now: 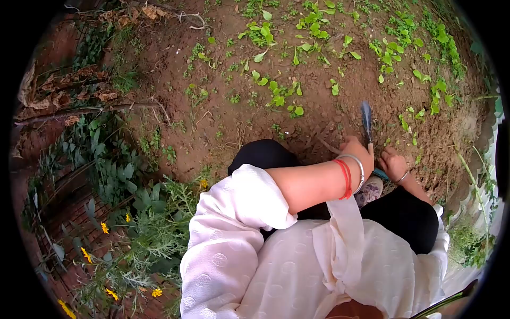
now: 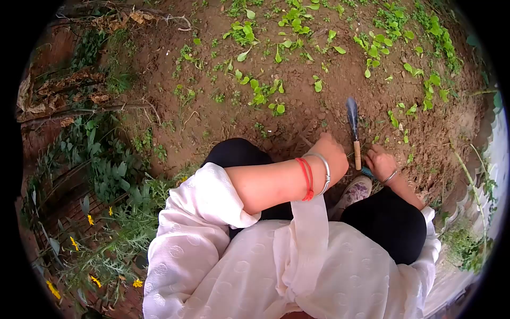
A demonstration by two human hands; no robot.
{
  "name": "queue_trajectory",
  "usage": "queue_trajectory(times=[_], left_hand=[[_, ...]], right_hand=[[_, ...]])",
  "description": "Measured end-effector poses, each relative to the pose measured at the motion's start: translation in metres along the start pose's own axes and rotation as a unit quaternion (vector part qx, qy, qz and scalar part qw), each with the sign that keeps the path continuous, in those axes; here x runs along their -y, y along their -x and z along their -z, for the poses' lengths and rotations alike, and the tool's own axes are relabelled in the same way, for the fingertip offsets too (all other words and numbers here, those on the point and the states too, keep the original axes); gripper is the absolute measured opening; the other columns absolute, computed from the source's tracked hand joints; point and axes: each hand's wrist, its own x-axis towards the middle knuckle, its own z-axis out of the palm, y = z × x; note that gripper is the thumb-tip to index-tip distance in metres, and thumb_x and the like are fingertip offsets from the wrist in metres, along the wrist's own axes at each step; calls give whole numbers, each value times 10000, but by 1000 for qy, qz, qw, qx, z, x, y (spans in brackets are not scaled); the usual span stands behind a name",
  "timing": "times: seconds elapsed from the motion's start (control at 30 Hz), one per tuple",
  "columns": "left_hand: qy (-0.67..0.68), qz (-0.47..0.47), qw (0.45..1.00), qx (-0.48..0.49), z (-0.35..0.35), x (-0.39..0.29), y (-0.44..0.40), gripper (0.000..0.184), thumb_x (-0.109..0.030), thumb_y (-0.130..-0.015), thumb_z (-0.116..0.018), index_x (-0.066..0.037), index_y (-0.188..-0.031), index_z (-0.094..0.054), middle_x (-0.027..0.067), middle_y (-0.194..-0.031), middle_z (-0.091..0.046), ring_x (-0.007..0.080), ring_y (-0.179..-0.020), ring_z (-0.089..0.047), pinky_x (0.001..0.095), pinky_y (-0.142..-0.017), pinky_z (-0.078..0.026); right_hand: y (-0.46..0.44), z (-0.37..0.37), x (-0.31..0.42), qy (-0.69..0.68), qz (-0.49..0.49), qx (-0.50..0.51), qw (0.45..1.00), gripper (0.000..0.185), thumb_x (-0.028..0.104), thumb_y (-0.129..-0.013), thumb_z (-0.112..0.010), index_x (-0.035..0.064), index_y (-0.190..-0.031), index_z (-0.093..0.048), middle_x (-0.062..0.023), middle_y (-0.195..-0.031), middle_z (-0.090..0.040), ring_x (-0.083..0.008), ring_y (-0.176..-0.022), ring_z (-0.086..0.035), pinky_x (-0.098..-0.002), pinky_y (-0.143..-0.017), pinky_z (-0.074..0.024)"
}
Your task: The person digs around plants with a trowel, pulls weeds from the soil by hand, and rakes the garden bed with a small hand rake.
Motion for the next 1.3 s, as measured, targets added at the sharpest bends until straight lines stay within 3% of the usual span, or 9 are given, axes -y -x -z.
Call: queue_trajectory(times=[0.17,0.33,0.43,0.47,0.6,0.77,1.0,1.23,1.3], left_hand=[[-18,-32,998,54,0,-1,-1,331,-277,-736,-684,-86,-1006,-701,45,-834,-699,262,-695,-672,458,-657,-474],[-6,-60,997,56,2,-8,-5,292,-354,-725,-676,-103,-872,-694,55,-721,-646,225,-581,-597,423,-618,-477],[18,-39,997,71,9,-6,8,366,-393,-719,-706,-120,-963,-711,72,-815,-688,262,-630,-648,453,-616,-478],[14,-60,994,87,11,-3,13,373,-402,-716,-704,-100,-934,-712,91,-801,-684,268,-615,-644,458,-623,-484],[-4,-60,992,107,-1,-9,14,483,-409,-724,-694,-64,-1061,-659,132,-844,-678,313,-662,-643,488,-696,-482],[-33,-22,979,200,-22,-6,-11,587,-395,-768,-662,-27,-1214,-563,209,-1008,-644,385,-857,-631,549,-807,-448],[-2,21,978,207,-24,-7,3,634,-341,-767,-688,-74,-1316,-518,217,-1119,-622,434,-983,-593,614,-819,-442],[4,3,988,153,-22,-6,24,611,-341,-785,-666,-83,-1317,-513,147,-1261,-559,404,-1103,-543,609,-800,-450],[9,5,993,115,-14,-3,41,532,-313,-821,-619,-54,-1279,-540,174,-1243,-563,391,-1108,-545,587,-839,-440]], right_hand=[[-14,36,-3,9,56,-54,997,161,144,-789,-637,9,-774,-551,-156,-835,-527,-355,-814,-548,-444,-681,-487],[-57,19,6,43,-44,118,991,302,316,-875,-589,17,-906,-571,-198,-953,-642,-375,-842,-641,-475,-733,-501],[-104,40,38,133,-56,187,972,282,302,-876,-572,36,-970,-570,-183,-928,-651,-368,-796,-646,-469,-703,-510],[-114,38,35,156,5,103,982,193,228,-876,-556,45,-936,-566,-169,-884,-646,-374,-745,-640,-472,-674,-510],[-162,89,108,63,159,-17,985,67,85,-833,-541,44,-883,-523,-168,-870,-607,-382,-787,-611,-474,-672,-500],[-201,84,183,-12,234,8,972,144,62,-809,-569,19,-938,-523,-175,-917,-584,-373,-871,-598,-449,-713,-497],[-103,38,54,133,35,295,946,260,254,-789,-642,34,-924,-606,-206,-927,-643,-363,-798,-646,-465,-680,-519],[-13,-6,38,35,-118,220,968,439,336,-732,-711,76,-1007,-489,-185,-966,-590,-389,-862,-614,-473,-716,-502],[3,-18,24,-53,-36,138,988,436,315,-729,-717,70,-1001,-480,-174,-969,-542,-391,-879,-588,-465,-723,-491]])
